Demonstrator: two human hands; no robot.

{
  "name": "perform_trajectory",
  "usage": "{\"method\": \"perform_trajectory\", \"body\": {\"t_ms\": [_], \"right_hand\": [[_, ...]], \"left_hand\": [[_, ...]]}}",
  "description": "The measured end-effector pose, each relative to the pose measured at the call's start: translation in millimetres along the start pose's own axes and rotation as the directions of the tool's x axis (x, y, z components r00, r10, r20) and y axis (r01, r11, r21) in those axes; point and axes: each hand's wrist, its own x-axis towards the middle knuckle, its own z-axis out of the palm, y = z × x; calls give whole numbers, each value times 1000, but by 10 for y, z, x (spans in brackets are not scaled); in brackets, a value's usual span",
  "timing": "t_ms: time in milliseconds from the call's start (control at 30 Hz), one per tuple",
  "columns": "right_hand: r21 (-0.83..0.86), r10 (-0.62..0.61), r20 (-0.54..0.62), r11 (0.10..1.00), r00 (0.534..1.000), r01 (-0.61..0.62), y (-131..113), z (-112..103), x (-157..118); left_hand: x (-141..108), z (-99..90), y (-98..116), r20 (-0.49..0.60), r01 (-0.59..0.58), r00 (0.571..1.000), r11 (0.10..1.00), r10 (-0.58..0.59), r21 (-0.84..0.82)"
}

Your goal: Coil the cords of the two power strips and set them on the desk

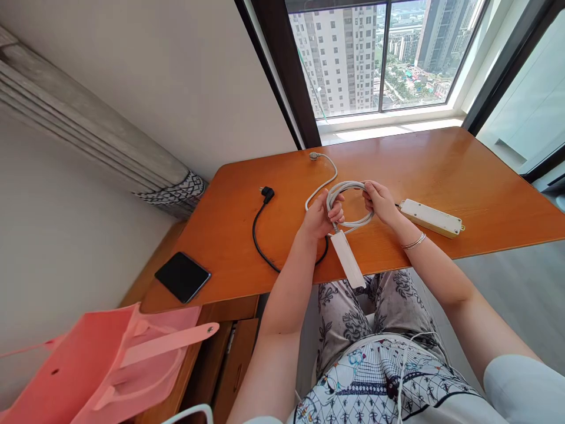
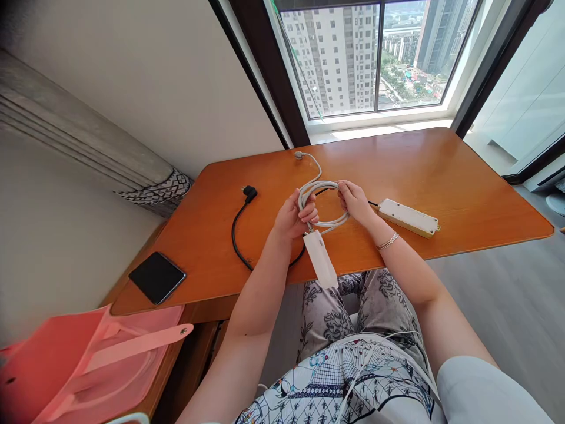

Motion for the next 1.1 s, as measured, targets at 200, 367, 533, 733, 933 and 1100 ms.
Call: {"method": "perform_trajectory", "body": {"t_ms": [200,367,533,733,933,1100], "right_hand": [[40,0,-13,999,1000,0,-1,5,1],[73,45,5,996,999,-45,-6,4,-1],[122,197,71,971,978,-204,-51,-10,-24],[144,159,63,975,985,-167,-35,-12,-11],[143,81,-57,987,995,-72,-25,-35,12],[139,37,-119,990,992,-20,-100,-119,17]], "left_hand": [[1,15,-49,-14,-44,999,996,43,-78],[-5,33,-57,-60,-60,997,993,54,-103],[-10,37,-51,-59,-88,995,991,82,-97],[7,72,-61,-45,-106,993,994,105,-5],[90,28,-97,-103,-177,977,980,185,90],[215,-196,-97,-262,-122,938,923,228,365]]}}
